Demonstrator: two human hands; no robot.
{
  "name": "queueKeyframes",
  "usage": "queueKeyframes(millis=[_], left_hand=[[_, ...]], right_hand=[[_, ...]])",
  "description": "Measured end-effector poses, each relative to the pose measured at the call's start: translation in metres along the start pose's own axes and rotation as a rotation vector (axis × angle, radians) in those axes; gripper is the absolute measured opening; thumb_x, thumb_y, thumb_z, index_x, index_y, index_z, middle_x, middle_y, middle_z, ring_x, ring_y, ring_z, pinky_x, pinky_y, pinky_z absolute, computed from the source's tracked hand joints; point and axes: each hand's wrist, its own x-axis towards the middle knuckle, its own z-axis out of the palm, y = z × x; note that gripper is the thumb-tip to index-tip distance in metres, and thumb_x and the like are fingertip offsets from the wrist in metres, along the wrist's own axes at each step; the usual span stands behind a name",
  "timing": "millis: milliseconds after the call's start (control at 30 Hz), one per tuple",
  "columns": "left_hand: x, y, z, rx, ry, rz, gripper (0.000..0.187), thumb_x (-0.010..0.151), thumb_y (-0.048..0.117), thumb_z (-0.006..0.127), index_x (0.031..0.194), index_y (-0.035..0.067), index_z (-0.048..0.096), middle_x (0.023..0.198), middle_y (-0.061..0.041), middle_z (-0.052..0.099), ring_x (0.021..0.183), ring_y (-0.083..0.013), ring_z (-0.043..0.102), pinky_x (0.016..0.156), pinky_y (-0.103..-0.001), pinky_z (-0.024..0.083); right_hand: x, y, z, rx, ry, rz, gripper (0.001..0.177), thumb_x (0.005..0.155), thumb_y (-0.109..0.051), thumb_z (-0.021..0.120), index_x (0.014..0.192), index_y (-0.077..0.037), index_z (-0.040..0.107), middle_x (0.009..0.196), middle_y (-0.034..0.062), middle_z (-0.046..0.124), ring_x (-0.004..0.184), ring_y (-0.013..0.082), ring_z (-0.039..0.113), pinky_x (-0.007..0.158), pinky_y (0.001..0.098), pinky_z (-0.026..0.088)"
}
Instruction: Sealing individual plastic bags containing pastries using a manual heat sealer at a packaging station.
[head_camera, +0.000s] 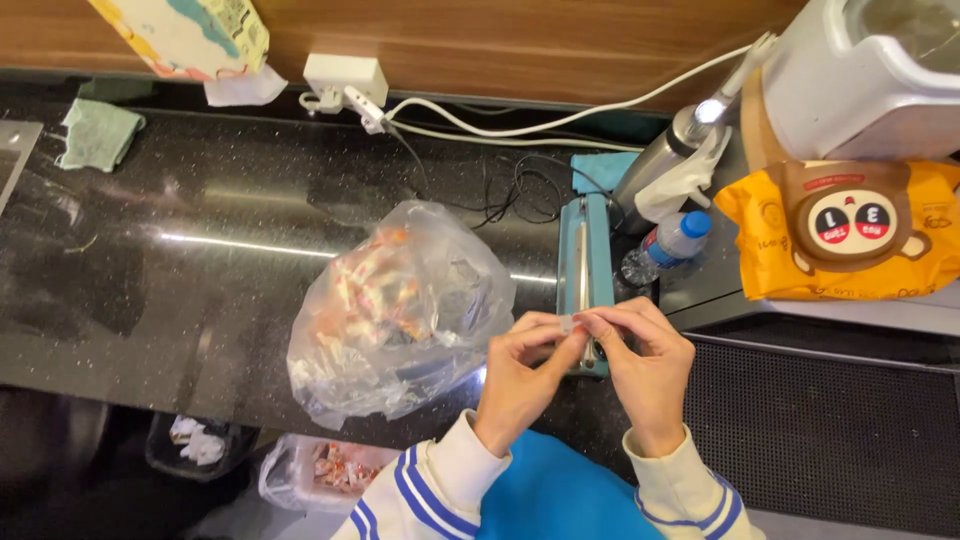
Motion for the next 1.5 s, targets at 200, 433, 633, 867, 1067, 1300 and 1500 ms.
queueKeyframes(millis=[200,433,633,867,1067,1300,1500], left_hand=[[0.020,-0.016,0.007,-0.129,0.025,-0.192,0.023,0.095,0.002,0.090,0.118,-0.002,0.087,0.108,-0.015,0.084,0.094,-0.0188,0.083,0.082,-0.032,0.073],[0.081,-0.108,-0.032,0.157,-0.031,-0.282,0.048,0.098,0.015,0.087,0.145,0.007,0.077,0.104,-0.012,0.086,0.081,-0.0164,0.081,0.069,-0.028,0.067],[0.113,-0.148,-0.024,0.321,-0.192,-0.296,0.039,0.098,0.031,0.086,0.134,0.014,0.086,0.126,-0.004,0.086,0.106,-0.0150,0.076,0.081,-0.033,0.067],[0.123,-0.153,-0.016,0.526,-0.299,-0.192,0.039,0.105,0.037,0.072,0.138,0.020,0.084,0.147,-0.005,0.081,0.137,-0.0243,0.070,0.110,-0.041,0.054],[0.123,-0.153,-0.010,0.465,-0.246,-0.294,0.061,0.100,0.029,0.077,0.159,0.018,0.071,0.090,0.009,0.072,0.067,-0.0084,0.049,0.071,-0.030,0.046],[0.122,-0.158,-0.007,0.428,-0.233,-0.281,0.063,0.101,0.027,0.076,0.162,0.014,0.067,0.103,0.005,0.082,0.072,-0.0093,0.057,0.078,-0.033,0.052],[0.122,-0.161,-0.006,0.430,-0.224,-0.289,0.061,0.099,0.027,0.080,0.159,0.018,0.071,0.101,0.006,0.077,0.070,-0.0091,0.051,0.073,-0.031,0.049]], right_hand=[[0.005,0.010,-0.008,-0.137,0.064,0.060,0.013,0.098,0.005,0.086,0.104,-0.005,0.091,0.087,0.0095,0.079,0.079,0.0133,0.064,0.079,0.0304,0.055],[-0.014,0.061,-0.016,-0.659,-0.147,0.205,0.046,0.092,-0.042,0.094,0.122,-0.012,0.076,0.118,0.0110,0.063,0.106,0.0309,0.070,0.091,0.0476,0.060],[-0.024,0.080,0.001,-0.859,-0.245,0.303,0.032,0.105,-0.044,0.073,0.113,-0.014,0.063,0.112,0.0120,0.055,0.086,0.0376,0.071,0.076,0.0514,0.059],[-0.037,0.100,0.015,-0.980,-0.160,0.027,0.019,0.105,-0.013,0.070,0.102,-0.011,0.051,0.099,0.0124,0.048,0.060,0.0326,0.060,0.057,0.0448,0.054],[-0.042,0.104,0.016,-0.990,-0.177,0.033,0.018,0.107,-0.014,0.069,0.102,-0.011,0.052,0.099,0.0121,0.048,0.061,0.0301,0.061,0.058,0.0435,0.055],[-0.051,0.114,0.019,-0.994,-0.168,0.011,0.016,0.108,-0.014,0.068,0.103,-0.011,0.053,0.100,0.0117,0.047,0.065,0.0315,0.063,0.060,0.0452,0.057],[-0.056,0.122,0.020,-1.002,-0.163,-0.004,0.017,0.108,-0.014,0.069,0.103,-0.011,0.053,0.099,0.0113,0.047,0.063,0.0293,0.062,0.059,0.0434,0.058]])
